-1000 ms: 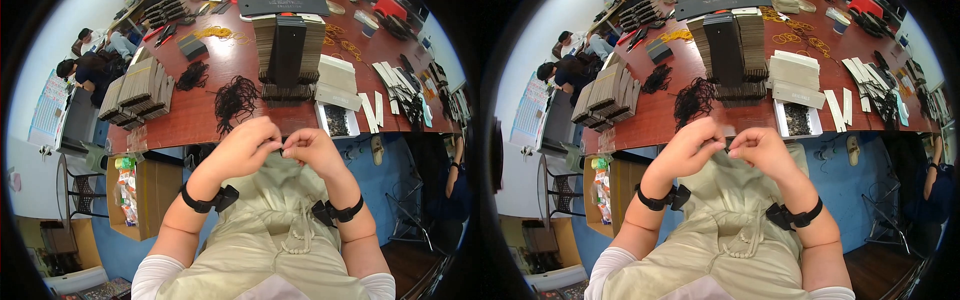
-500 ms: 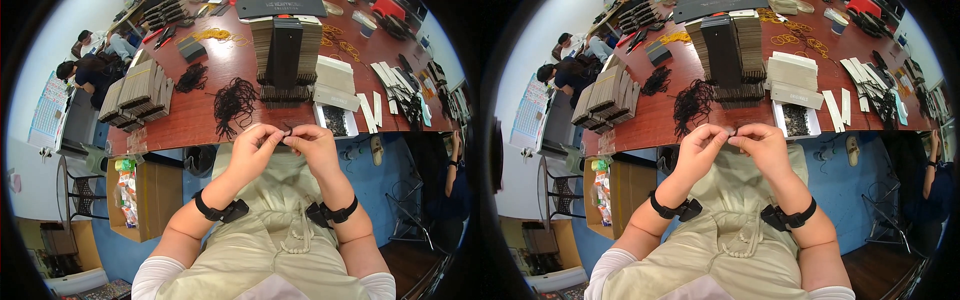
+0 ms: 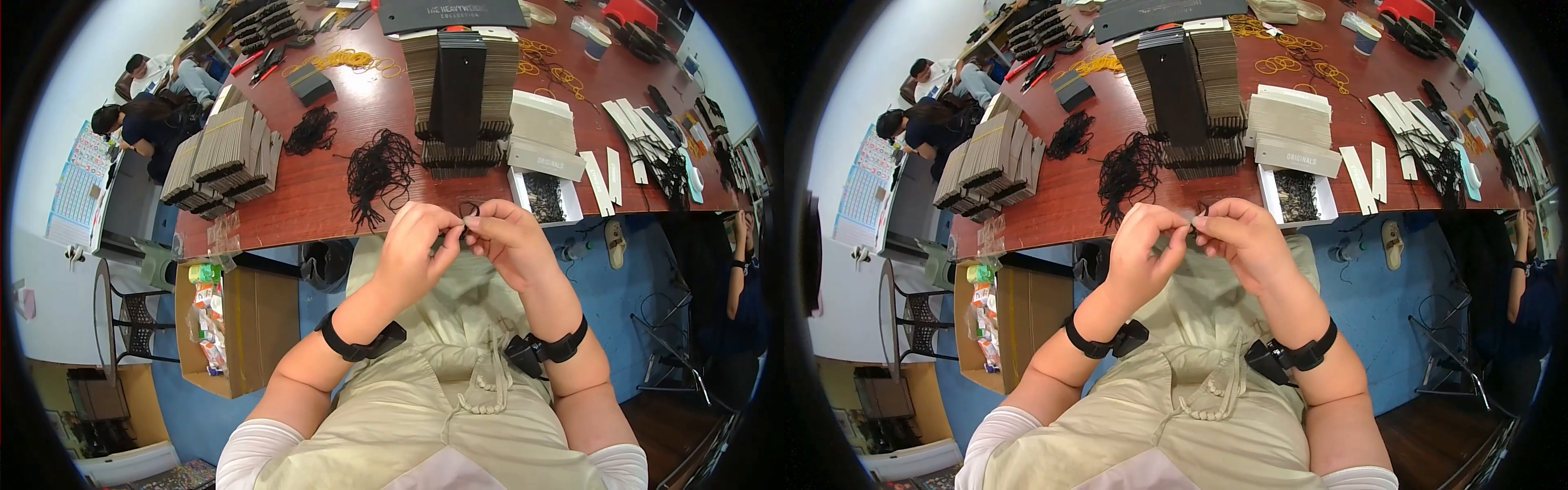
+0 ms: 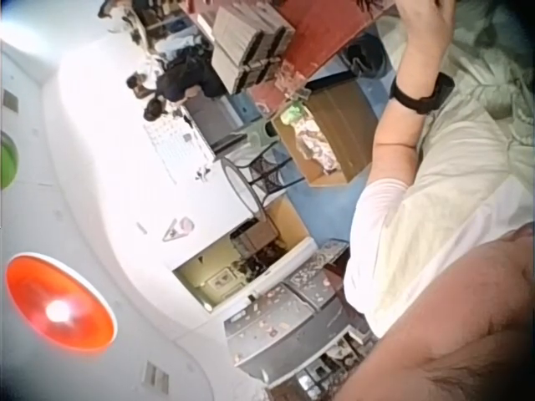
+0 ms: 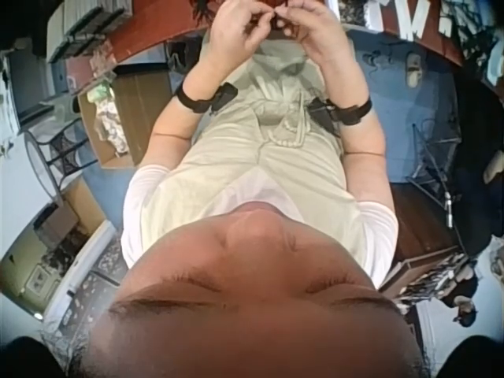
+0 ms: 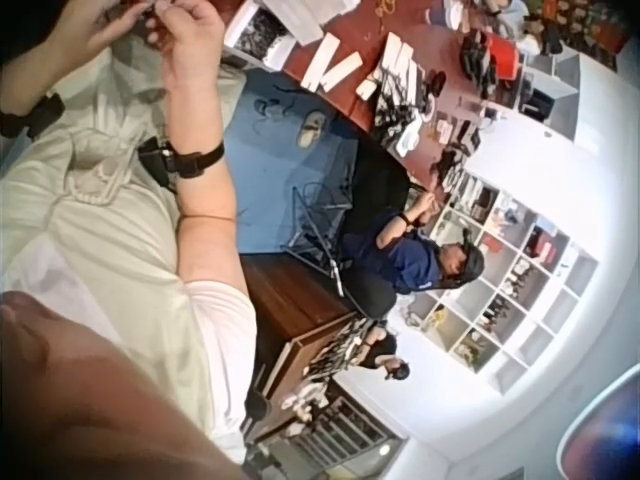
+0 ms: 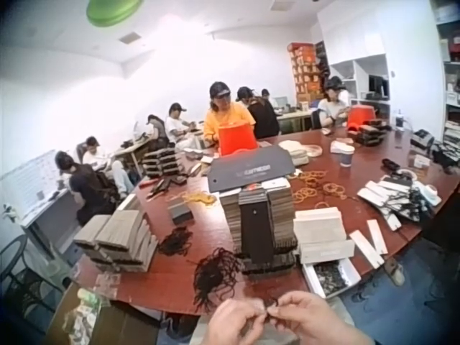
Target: The person picks up a stack of tags and places them into a small box before threading a string through a tag and tying it into a loop.
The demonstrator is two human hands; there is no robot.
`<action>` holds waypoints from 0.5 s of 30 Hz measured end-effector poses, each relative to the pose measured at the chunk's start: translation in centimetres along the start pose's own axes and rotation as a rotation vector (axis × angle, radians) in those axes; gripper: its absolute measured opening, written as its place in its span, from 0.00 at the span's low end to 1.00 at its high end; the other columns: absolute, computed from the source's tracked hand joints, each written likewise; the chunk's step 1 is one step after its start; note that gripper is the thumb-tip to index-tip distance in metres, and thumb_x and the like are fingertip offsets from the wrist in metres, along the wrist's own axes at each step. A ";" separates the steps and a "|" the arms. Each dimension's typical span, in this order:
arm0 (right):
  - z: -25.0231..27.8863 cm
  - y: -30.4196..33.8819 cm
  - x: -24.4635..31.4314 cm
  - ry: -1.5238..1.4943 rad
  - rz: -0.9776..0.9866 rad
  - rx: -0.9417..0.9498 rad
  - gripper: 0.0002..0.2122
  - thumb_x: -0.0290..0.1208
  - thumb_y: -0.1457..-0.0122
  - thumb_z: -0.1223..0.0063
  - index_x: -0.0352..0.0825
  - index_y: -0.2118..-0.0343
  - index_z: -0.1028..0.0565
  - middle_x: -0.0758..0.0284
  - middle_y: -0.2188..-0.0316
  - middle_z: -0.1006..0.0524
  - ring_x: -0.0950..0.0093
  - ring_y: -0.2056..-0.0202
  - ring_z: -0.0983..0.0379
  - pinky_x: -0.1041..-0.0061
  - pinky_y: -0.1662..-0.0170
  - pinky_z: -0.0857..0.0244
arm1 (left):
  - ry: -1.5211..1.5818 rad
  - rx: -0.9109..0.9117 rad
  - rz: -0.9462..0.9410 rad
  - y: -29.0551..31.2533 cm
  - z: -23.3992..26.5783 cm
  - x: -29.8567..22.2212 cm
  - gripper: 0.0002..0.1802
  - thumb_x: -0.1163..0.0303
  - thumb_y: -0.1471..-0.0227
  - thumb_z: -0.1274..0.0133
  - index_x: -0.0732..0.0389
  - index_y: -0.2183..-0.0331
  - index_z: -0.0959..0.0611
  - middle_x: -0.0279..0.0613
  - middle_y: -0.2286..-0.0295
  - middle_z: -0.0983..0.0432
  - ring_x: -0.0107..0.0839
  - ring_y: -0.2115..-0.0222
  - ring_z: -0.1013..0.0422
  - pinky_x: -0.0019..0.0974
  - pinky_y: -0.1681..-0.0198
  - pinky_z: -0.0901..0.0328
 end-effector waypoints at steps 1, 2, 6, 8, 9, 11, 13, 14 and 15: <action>0.1 -0.1 -0.2 -0.046 -0.014 0.023 0.03 0.21 0.48 0.43 0.33 0.74 0.27 0.68 0.76 0.24 0.80 0.76 0.29 0.82 0.73 0.36 | -0.015 -0.017 -0.059 0.0 0.1 -0.4 0.08 0.80 0.59 0.43 0.63 0.72 0.24 0.42 0.74 0.28 0.40 0.72 0.31 0.37 0.66 0.38; 0.2 -0.2 -0.5 -0.047 -0.013 0.024 0.03 0.21 0.48 0.43 0.33 0.74 0.27 0.68 0.76 0.24 0.80 0.76 0.29 0.82 0.73 0.36 | -0.016 -0.016 -0.059 0.0 0.1 -0.4 0.08 0.80 0.59 0.43 0.63 0.72 0.24 0.42 0.74 0.28 0.40 0.72 0.31 0.37 0.66 0.38; 0.3 -0.2 -0.4 -0.078 0.037 0.043 0.04 0.20 0.49 0.42 0.32 0.76 0.27 0.66 0.75 0.24 0.78 0.75 0.29 0.81 0.71 0.35 | 0.170 0.064 0.157 0.4 0.3 0.7 0.08 0.81 0.56 0.45 0.66 0.68 0.21 0.42 0.70 0.25 0.32 0.71 0.30 0.31 0.67 0.36; 0.3 -0.2 -0.1 -0.059 0.069 0.040 0.04 0.20 0.49 0.42 0.32 0.76 0.27 0.65 0.75 0.24 0.78 0.75 0.29 0.81 0.71 0.35 | 0.269 0.136 0.323 1.0 -0.1 1.8 0.09 0.82 0.54 0.45 0.67 0.66 0.20 0.42 0.69 0.24 0.28 0.70 0.29 0.29 0.67 0.35; 0.2 -0.2 0.1 -0.034 0.084 0.032 0.05 0.19 0.50 0.42 0.32 0.76 0.27 0.65 0.74 0.24 0.78 0.75 0.30 0.81 0.71 0.35 | 0.392 0.162 0.418 1.6 -0.5 2.8 0.09 0.81 0.53 0.45 0.68 0.66 0.19 0.41 0.69 0.24 0.25 0.70 0.30 0.27 0.67 0.35; 0.2 -0.1 0.2 -0.009 0.098 0.023 0.05 0.18 0.50 0.42 0.32 0.77 0.27 0.64 0.74 0.23 0.79 0.75 0.30 0.81 0.71 0.35 | 0.516 0.189 0.513 2.0 -0.9 3.4 0.08 0.80 0.51 0.45 0.68 0.65 0.18 0.39 0.69 0.23 0.22 0.71 0.30 0.25 0.66 0.35; 0.1 -0.1 0.6 0.061 0.148 0.036 0.05 0.16 0.51 0.42 0.32 0.77 0.27 0.64 0.73 0.23 0.79 0.75 0.30 0.81 0.71 0.36 | 0.593 0.173 0.644 2.3 -1.0 3.9 0.06 0.79 0.52 0.44 0.68 0.67 0.18 0.38 0.71 0.24 0.21 0.72 0.30 0.23 0.68 0.36; 0.2 -0.1 0.5 0.061 0.148 0.036 0.05 0.16 0.51 0.42 0.32 0.77 0.27 0.64 0.73 0.23 0.79 0.75 0.30 0.81 0.71 0.36 | 0.594 0.173 0.643 2.3 -1.1 3.9 0.06 0.79 0.52 0.44 0.68 0.67 0.18 0.38 0.71 0.24 0.21 0.72 0.30 0.23 0.68 0.36; 0.3 0.0 0.7 0.136 0.200 0.024 0.05 0.16 0.52 0.42 0.31 0.77 0.28 0.65 0.73 0.23 0.79 0.74 0.29 0.81 0.71 0.35 | 0.597 0.166 0.664 2.3 -1.2 4.1 0.05 0.80 0.52 0.43 0.68 0.68 0.18 0.37 0.72 0.24 0.20 0.73 0.30 0.23 0.69 0.36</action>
Point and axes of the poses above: each hand's wrist, its own y-axis away from the middle knuckle, its own z-axis out of the back of the hand, x = y × z, the point moved 6 cm from there along -y, towards the middle knuckle
